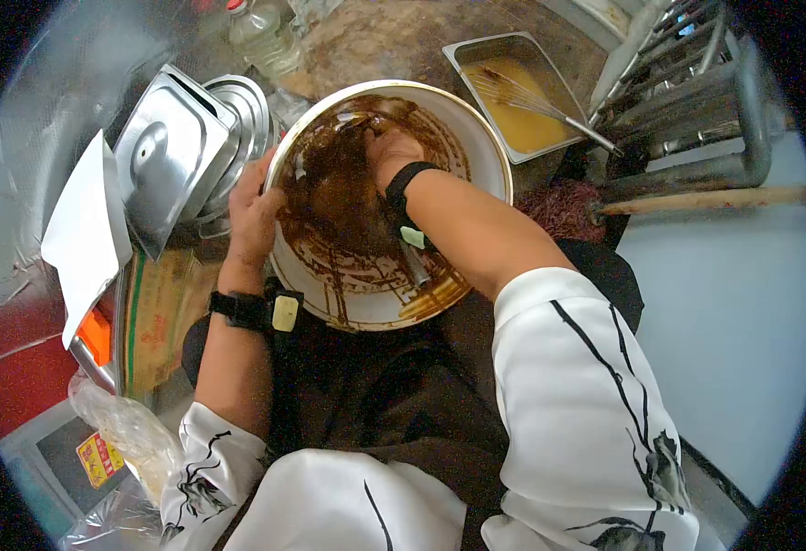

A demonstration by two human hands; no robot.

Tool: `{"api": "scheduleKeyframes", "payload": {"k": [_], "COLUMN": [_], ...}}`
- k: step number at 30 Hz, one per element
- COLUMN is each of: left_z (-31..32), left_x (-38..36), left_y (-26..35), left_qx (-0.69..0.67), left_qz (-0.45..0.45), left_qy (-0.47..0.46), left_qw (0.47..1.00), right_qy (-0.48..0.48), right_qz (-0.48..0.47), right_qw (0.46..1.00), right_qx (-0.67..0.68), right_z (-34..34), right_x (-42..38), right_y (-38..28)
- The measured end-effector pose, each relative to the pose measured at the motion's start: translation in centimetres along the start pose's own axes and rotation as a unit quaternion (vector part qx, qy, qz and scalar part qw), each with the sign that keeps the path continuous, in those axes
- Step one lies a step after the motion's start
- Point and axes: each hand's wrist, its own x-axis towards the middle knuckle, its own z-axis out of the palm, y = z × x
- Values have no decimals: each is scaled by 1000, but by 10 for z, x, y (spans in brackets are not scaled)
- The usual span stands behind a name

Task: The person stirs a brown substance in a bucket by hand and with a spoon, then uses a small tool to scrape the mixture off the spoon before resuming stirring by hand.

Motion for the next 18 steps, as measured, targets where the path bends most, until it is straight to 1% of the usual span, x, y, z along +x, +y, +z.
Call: {"api": "scheduleKeyframes", "payload": {"k": [2,3,5,6,7,9,10,11,12,13,14,15,17,18], "left_z": [-1,-1,0,0,0,-2,-3,-3,-4,-4,-3,-3,-3,-1], "left_x": [1,1,0,0,-1,-1,-3,-5,-3,-2,-1,-1,0,0], "left_y": [-3,-3,-5,-5,-5,-2,1,2,3,3,3,4,9,8], "left_qx": [-5,-4,-12,-11,-10,-6,10,26,26,35,44,41,51,47], "left_qz": [0,1,11,10,4,0,4,6,6,25,43,43,14,18], "left_qy": [-5,-3,0,0,-1,-3,0,3,4,-1,-8,-9,-25,-26], "left_qw": [1000,1000,1000,1000,1000,1000,1000,1000,1000,999,998,998,998,998], "right_qy": [-44,-42,-63,-24,-25,16,-38,-38,14,65,113,111,15,-33], "right_qz": [45,44,-24,-45,-47,-89,-86,-89,-128,-167,-203,-202,-182,-171], "right_qw": [998,998,996,995,995,996,995,995,992,984,972,972,982,984], "right_qx": [31,31,-56,-82,-79,-19,-30,-30,-7,16,40,39,39,38], "right_z": [-27,-25,-11,-8,-7,-13,3,29,60,87,101,96,56,30], "right_x": [-23,-18,0,-6,-9,-17,7,34,63,85,92,87,55,34], "right_y": [0,2,16,17,21,28,34,40,48,55,59,59,57,55]}}
